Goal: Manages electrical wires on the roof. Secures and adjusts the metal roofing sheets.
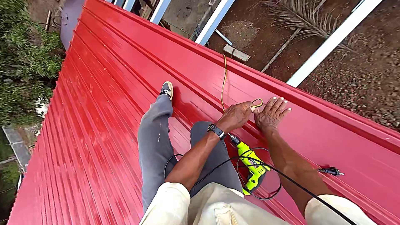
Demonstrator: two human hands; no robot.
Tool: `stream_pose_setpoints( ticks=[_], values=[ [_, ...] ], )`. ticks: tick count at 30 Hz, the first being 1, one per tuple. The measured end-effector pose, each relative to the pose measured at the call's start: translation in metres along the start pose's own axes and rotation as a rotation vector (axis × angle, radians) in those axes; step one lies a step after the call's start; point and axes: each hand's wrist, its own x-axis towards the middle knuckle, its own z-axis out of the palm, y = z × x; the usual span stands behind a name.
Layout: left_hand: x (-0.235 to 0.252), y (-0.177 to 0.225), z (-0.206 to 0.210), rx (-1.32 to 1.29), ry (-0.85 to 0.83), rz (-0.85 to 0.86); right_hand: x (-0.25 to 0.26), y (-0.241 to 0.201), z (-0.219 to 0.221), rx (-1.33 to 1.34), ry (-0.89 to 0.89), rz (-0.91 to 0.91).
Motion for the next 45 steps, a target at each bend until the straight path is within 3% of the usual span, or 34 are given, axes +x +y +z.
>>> stream_pose_setpoints(
  ticks=[6,14,21,24,29,33,41,45],
  values=[
    [0.056,-0.029,-0.06,-0.2,0.05,-0.159,0.017,-0.026,0.008,-0.051,0.09,0.223],
    [0.233,-0.096,-0.105,-0.108,0.144,0.061,0.034,-0.032,0.015,-0.147,0.065,0.253],
    [0.356,-0.197,-0.173,-0.019,0.326,0.02,0.043,-0.029,0.023,-0.162,0.07,0.274],
    [0.396,-0.231,-0.206,-0.041,0.312,-0.017,0.05,-0.033,0.022,-0.15,0.069,0.284],
    [0.443,-0.26,-0.234,-0.111,0.383,-0.154,0.049,-0.034,0.027,-0.15,0.079,0.301],
    [0.476,-0.279,-0.248,-0.042,0.39,-0.155,0.052,-0.031,0.027,-0.158,0.074,0.306],
    [0.499,-0.337,-0.269,0.226,0.237,-0.198,0.053,-0.034,0.026,-0.137,0.047,0.33],
    [0.509,-0.357,-0.279,0.553,0.253,-0.261,0.055,-0.035,0.025,-0.134,0.035,0.334]
  ],
)
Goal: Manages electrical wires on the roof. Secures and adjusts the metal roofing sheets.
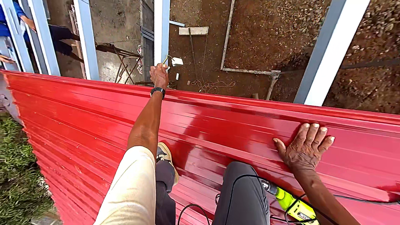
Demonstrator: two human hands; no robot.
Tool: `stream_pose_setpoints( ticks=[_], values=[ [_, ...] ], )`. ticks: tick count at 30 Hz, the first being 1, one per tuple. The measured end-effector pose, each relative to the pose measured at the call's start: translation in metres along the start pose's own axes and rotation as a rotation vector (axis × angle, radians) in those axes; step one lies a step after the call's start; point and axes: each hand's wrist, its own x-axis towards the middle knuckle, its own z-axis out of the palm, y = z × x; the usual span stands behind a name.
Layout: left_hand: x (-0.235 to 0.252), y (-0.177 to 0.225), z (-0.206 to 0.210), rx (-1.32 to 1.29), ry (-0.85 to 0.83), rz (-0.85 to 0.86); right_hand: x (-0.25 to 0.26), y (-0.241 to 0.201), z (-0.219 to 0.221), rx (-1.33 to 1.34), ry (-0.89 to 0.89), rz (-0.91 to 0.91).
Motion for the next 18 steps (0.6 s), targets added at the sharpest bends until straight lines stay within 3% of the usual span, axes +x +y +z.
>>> stream_pose_setpoints(
  ticks=[5,10,18],
  values=[
    [0.021,-0.024,0.011,0.103,-0.06,0.118,0.002,0.001,0.004,-0.001,0.012,0.004],
    [0.047,-0.025,0.022,0.165,-0.208,0.104,0.003,0.002,0.005,-0.01,0.009,0.007],
    [0.055,-0.036,0.028,0.364,-0.114,0.29,0.005,0.002,0.01,-0.036,0.01,0.011]
  ],
)
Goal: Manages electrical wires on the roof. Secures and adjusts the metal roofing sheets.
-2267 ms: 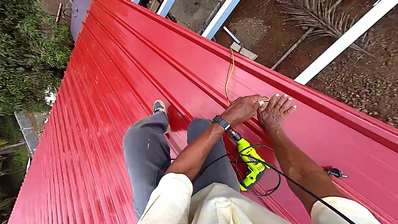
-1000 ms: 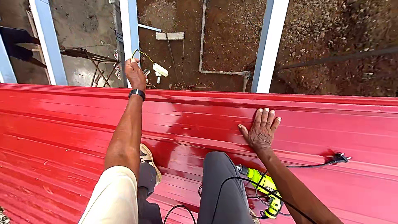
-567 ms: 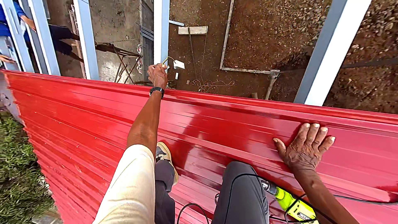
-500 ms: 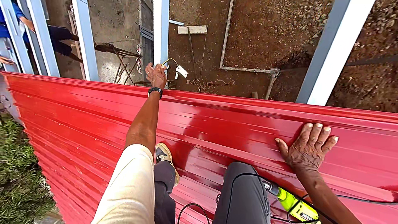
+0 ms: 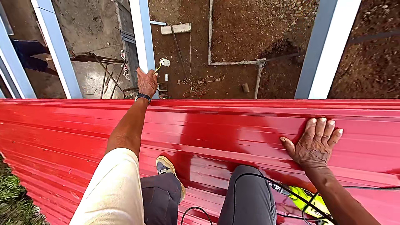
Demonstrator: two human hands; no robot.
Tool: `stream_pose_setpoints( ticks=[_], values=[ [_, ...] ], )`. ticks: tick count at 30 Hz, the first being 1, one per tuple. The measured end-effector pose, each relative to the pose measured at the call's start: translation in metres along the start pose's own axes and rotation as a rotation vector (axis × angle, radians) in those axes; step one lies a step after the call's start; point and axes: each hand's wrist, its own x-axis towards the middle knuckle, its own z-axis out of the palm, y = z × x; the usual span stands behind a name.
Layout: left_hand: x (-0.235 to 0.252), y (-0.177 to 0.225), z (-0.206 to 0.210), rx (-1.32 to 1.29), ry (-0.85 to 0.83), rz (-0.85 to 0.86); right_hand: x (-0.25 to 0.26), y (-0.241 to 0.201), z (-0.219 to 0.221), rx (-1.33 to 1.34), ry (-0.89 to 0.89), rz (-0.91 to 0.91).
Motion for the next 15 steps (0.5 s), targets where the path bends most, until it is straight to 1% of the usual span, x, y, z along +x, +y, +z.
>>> stream_pose_setpoints(
  ticks=[2,7,15],
  values=[
    [0.002,0.002,0.004,0.008,0.031,-0.011,0.001,0.001,0.002,-0.006,-0.002,0.0],
    [0.003,-0.001,0.007,0.008,0.025,-0.041,0.003,-0.005,-0.001,-0.001,-0.03,0.02],
    [0.01,-0.007,0.01,0.017,0.013,-0.034,0.01,-0.013,-0.002,-0.01,-0.034,0.012]
  ],
)
